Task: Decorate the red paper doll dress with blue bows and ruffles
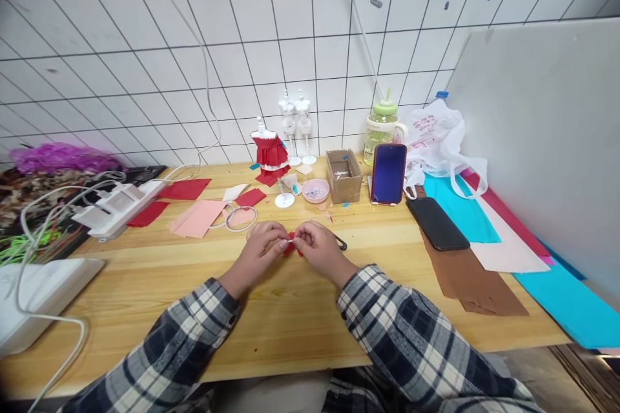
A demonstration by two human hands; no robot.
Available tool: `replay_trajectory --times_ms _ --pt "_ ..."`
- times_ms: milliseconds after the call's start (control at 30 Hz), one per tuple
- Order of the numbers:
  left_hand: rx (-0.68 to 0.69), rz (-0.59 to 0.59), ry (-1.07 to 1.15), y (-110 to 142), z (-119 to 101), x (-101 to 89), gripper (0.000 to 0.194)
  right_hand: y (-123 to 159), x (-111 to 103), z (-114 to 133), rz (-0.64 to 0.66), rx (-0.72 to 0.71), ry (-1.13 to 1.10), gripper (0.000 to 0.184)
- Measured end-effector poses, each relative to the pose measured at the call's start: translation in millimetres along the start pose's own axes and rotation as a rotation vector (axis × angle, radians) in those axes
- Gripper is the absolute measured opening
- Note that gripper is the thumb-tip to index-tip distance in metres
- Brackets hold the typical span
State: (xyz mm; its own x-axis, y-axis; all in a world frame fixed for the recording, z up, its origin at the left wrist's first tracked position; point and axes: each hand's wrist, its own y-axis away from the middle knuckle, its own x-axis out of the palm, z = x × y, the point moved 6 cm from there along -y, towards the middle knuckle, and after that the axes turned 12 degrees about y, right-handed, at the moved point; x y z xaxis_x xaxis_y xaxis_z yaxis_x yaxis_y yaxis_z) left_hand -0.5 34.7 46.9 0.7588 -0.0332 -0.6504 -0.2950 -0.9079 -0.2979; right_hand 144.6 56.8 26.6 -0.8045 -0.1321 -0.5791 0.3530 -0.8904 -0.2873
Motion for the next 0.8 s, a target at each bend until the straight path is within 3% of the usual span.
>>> replay_trajectory --times_ms 333,467,633,800 --pt "0.107 -0.009 0.083 -1.0 -5.6 1.5 0.018 -0.6 3.2 -7.8 -0.024 0.092 0.006 0.006" --pt "0.039 -0.031 0.184 -2.1 -0.5 -0.8 0.019 0.6 -1.0 -4.7 -0.106 0.077 0.105 0.007" --pt "-0.054 -0.045 0.310 -2.0 8.8 -4.8 0.025 -0.1 -9.6 -12.8 -0.171 0.112 0.098 0.042" --pt "-0.082 0.004 0.442 -1.3 15.0 -0.6 0.027 3.2 -18.5 9.3 -0.187 -0.162 0.323 0.011"
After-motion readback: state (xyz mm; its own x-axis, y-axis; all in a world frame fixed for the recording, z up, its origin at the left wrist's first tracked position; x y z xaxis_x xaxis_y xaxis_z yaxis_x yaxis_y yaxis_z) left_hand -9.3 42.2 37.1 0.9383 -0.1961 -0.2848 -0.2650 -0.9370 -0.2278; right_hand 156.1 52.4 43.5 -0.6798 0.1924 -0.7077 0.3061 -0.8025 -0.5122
